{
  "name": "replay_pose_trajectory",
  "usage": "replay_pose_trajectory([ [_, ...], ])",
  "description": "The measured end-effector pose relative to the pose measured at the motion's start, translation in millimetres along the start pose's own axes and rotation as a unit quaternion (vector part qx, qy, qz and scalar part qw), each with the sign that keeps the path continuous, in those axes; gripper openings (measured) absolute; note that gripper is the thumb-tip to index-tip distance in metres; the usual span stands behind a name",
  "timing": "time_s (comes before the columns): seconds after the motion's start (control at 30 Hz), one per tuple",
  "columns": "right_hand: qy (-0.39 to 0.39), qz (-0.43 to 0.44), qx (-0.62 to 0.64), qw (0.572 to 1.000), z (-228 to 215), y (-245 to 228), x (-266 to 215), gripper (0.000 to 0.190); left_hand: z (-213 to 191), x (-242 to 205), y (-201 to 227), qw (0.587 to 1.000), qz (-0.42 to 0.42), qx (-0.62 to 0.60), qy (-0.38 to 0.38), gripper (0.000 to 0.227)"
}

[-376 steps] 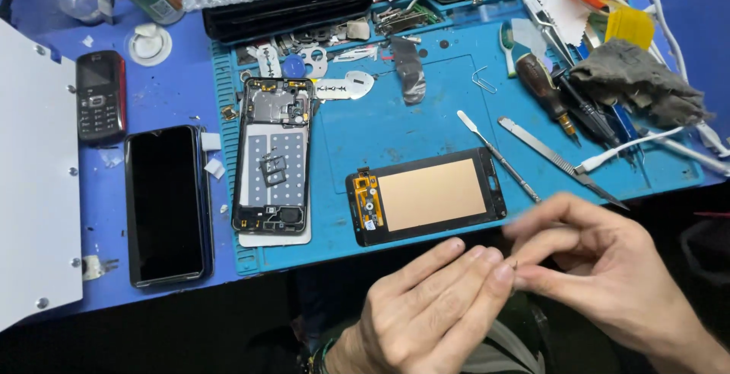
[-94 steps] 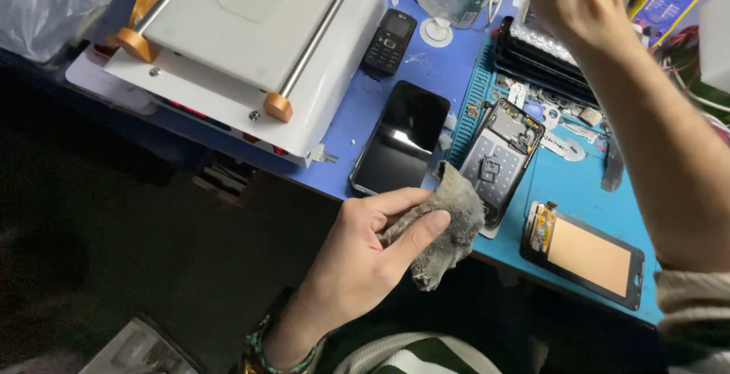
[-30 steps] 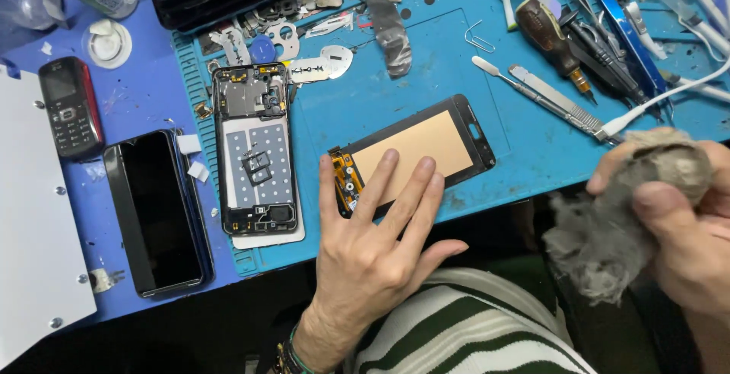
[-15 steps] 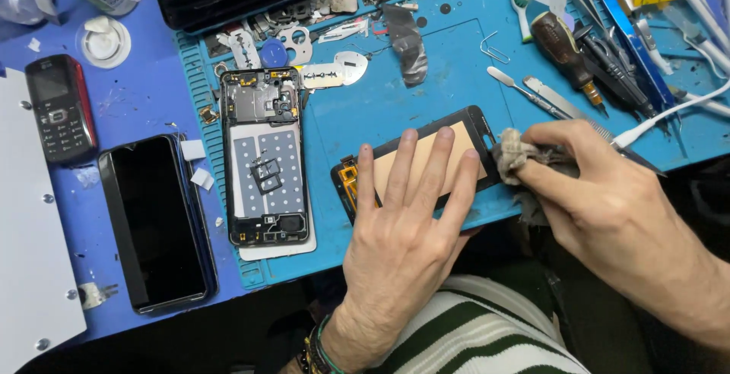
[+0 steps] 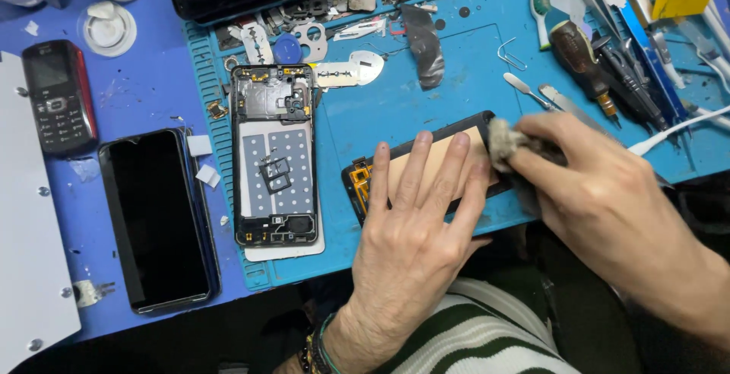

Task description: The person wipes the inside of a disassembled phone frame with a gray cloth, repeatedly rubbing the gold-colored midplate and edges. They then use a thin metal tool to scrape and clean the frame edges, handle small phone components, and resume wiping the frame with the cloth.

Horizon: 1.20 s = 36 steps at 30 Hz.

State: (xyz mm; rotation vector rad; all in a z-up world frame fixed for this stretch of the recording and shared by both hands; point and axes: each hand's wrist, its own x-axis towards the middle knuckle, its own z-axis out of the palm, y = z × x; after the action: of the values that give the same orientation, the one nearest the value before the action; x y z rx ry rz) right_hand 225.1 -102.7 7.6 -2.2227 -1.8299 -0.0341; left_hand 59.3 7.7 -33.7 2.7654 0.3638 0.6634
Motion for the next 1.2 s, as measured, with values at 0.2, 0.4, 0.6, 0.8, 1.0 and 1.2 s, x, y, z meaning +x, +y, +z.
replay_pose_trajectory([
  [0.2, -0.010, 0.014, 0.026, 0.999, -8, -2, -7, 0.042, 0, 0, 1, 1.000, -0.002, -0.018, -0.023, 0.073],
  [0.4, 0.053, -0.016, 0.015, 0.998, -3, -7, 12, 0.035, -2, 1, 3, 0.999, -0.003, -0.014, -0.032, 0.074],
  [0.6, 0.043, 0.016, 0.019, 0.999, 3, -6, 9, 0.033, -2, 2, 4, 0.998, 0.001, -0.026, -0.049, 0.078],
  [0.8, 0.034, 0.003, 0.037, 0.999, -7, -9, 5, 0.035, -3, 7, 4, 0.999, -0.006, -0.021, -0.042, 0.079],
  [1.0, 0.055, 0.002, 0.054, 0.997, -4, -3, 4, 0.035, -3, 5, 7, 0.999, -0.007, -0.027, -0.039, 0.079],
  [1.2, 0.086, -0.024, 0.056, 0.994, -1, -7, 18, 0.028, 0, 5, 8, 0.999, -0.010, -0.026, -0.036, 0.077],
])
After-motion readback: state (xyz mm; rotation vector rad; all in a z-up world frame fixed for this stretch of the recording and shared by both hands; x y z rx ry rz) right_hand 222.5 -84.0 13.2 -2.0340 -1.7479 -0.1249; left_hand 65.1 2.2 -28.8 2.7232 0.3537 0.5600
